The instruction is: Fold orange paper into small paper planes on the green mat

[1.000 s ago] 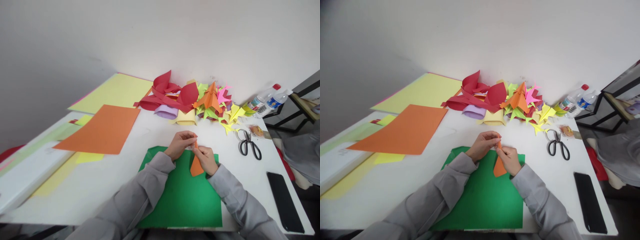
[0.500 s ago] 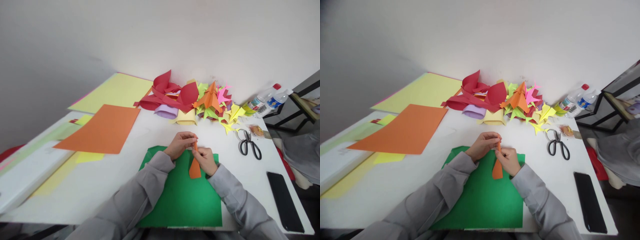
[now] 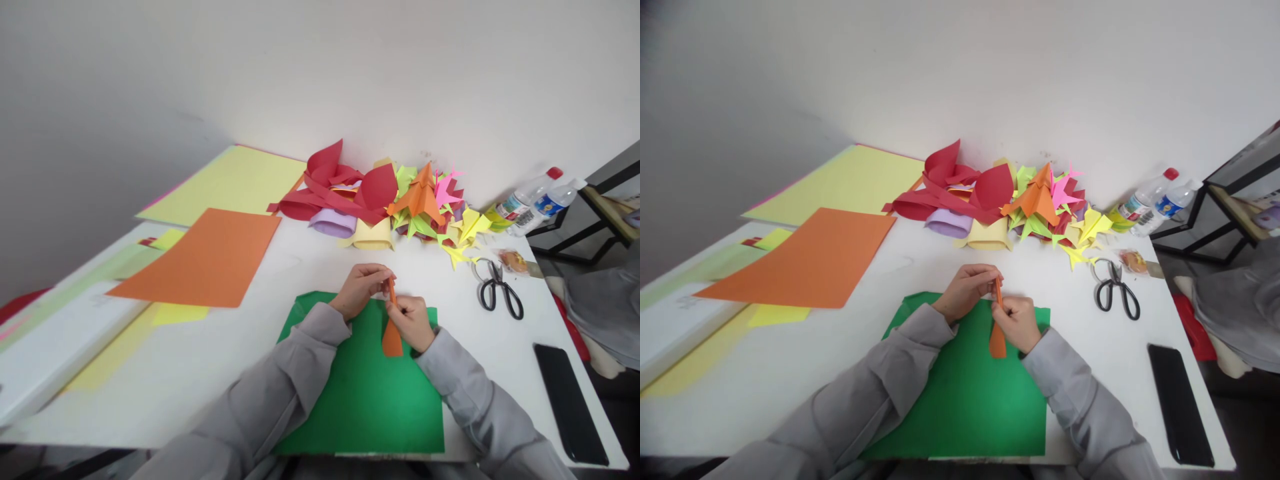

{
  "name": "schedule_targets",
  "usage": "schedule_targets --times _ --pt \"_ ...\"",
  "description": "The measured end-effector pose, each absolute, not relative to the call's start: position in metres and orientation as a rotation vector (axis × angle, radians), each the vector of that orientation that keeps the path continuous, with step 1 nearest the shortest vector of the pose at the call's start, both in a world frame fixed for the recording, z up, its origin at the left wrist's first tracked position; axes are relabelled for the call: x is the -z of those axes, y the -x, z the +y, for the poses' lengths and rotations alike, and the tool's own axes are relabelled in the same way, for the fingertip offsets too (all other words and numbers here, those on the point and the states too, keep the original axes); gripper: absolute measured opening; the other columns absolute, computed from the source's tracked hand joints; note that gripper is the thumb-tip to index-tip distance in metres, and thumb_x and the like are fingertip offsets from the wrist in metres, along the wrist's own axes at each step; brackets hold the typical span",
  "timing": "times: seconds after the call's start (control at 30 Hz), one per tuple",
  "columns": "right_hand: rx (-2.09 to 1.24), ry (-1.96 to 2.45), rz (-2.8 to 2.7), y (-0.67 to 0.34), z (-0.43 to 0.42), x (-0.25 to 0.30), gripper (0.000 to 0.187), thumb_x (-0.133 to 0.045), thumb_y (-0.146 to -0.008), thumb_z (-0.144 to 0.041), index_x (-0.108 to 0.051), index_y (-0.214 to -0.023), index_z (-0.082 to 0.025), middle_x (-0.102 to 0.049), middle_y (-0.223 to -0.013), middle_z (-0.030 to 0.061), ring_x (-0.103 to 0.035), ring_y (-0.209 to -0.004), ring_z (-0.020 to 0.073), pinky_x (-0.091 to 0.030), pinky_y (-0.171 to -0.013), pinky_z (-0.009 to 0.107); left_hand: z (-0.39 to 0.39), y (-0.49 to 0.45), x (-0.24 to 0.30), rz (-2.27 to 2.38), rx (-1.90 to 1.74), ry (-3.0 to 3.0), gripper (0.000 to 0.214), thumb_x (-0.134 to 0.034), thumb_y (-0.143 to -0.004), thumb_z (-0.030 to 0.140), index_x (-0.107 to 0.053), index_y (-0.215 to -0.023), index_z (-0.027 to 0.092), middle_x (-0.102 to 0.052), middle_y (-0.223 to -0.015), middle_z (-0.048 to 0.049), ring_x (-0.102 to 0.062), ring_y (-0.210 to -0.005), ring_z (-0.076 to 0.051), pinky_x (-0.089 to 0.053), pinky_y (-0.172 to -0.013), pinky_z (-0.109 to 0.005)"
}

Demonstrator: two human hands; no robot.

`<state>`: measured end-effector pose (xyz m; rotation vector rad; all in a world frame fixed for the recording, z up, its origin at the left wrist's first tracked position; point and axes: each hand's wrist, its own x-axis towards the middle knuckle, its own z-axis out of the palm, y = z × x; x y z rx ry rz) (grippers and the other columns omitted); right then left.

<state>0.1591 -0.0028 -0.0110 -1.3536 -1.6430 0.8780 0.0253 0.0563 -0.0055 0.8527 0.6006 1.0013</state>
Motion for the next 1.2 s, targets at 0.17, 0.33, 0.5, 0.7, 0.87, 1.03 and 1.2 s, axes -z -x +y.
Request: schedule_targets --times 0.17,0.33,0.5,0.7,0.87,1.03,1.2 --pt "-0.946 1.339 -1.662 -0.1610 -0.0028 0.0093 0.051 -0.048 -0.082 -0.051 -0.026 -0.047 -0.022 -0.024 -0.045 -0.0057 -0.021 -0.044 0.0085 -0.019 -0.045 0.026 0.0570 -0.0259 0.0053 0.611 -1.013 -0.869 0.021 -0.072 -0.069 0.030 -0.069 -0.063 0.010 -0.057 -0.059 -0.0028 -0.050 -0.053 -0.011 -0.038 -0.051 -0.025" --pt "-1.014 1.328 -1.635 -0.1637 -0.0022 0.0136 0.054 -0.047 -0.083 -0.058 -0.027 -0.048 -0.022 -0.024 -0.047 -0.0055 -0.022 -0.046 0.0087 -0.018 -0.046 0.026 0.0561 -0.0261 0.0029 0.642 -1.020 -0.847 0.023 -0.071 -0.069 0.032 -0.068 -0.065 0.010 -0.057 -0.058 -0.0020 -0.049 -0.050 -0.010 -0.037 -0.050 -0.024" --pt "-1.253 1.277 -1.495 -0.1655 -0.0032 0.0179 0.054 -0.052 -0.080 -0.061 -0.030 -0.051 -0.021 -0.026 -0.050 -0.0057 -0.022 -0.048 0.0085 -0.017 -0.047 0.027 0.0542 -0.0253 0.0016 0.633 -0.869 -0.914 0.028 -0.074 -0.067 0.038 -0.067 -0.066 0.012 -0.058 -0.062 -0.0012 -0.049 -0.053 -0.009 -0.037 -0.052 -0.022" --pt "-1.448 1.203 -1.273 -0.1650 -0.0032 0.0184 0.052 -0.060 -0.076 -0.057 -0.034 -0.051 -0.020 -0.029 -0.051 -0.0061 -0.024 -0.048 0.0079 -0.017 -0.047 0.025 0.0541 -0.0266 0.0036 0.687 -0.864 -1.023 0.036 -0.073 -0.067 0.046 -0.062 -0.061 0.012 -0.053 -0.052 0.0016 -0.044 -0.049 -0.008 -0.035 -0.049 -0.021" --pt "-1.449 1.203 -1.248 -0.1646 -0.0025 0.0184 0.052 -0.062 -0.074 -0.058 -0.035 -0.051 -0.020 -0.029 -0.050 -0.0063 -0.023 -0.048 0.0077 -0.017 -0.047 0.025 0.0525 -0.0295 0.0018 0.721 -0.908 -1.108 0.041 -0.071 -0.067 0.051 -0.054 -0.060 0.015 -0.051 -0.049 0.0033 -0.042 -0.047 -0.007 -0.033 -0.047 -0.020" --pt "-1.406 1.226 -1.262 -0.1644 -0.0014 0.0171 0.052 -0.061 -0.074 -0.059 -0.034 -0.051 -0.020 -0.028 -0.050 -0.0063 -0.023 -0.049 0.0079 -0.018 -0.047 0.025 0.0520 -0.0294 0.0005 0.728 -0.901 -1.099 0.040 -0.068 -0.070 0.050 -0.055 -0.060 0.014 -0.050 -0.050 0.0034 -0.042 -0.047 -0.007 -0.032 -0.048 -0.020" --pt "-1.284 1.281 -1.315 -0.1643 -0.0009 0.0135 0.052 -0.060 -0.073 -0.062 -0.039 -0.049 -0.020 -0.031 -0.051 -0.0044 -0.029 -0.053 0.0103 -0.023 -0.050 0.025 0.0528 -0.0270 0.0015 0.687 -0.859 -1.136 0.034 -0.074 -0.067 0.041 -0.058 -0.059 0.012 -0.051 -0.051 0.0034 -0.042 -0.049 -0.007 -0.030 -0.049 -0.021"
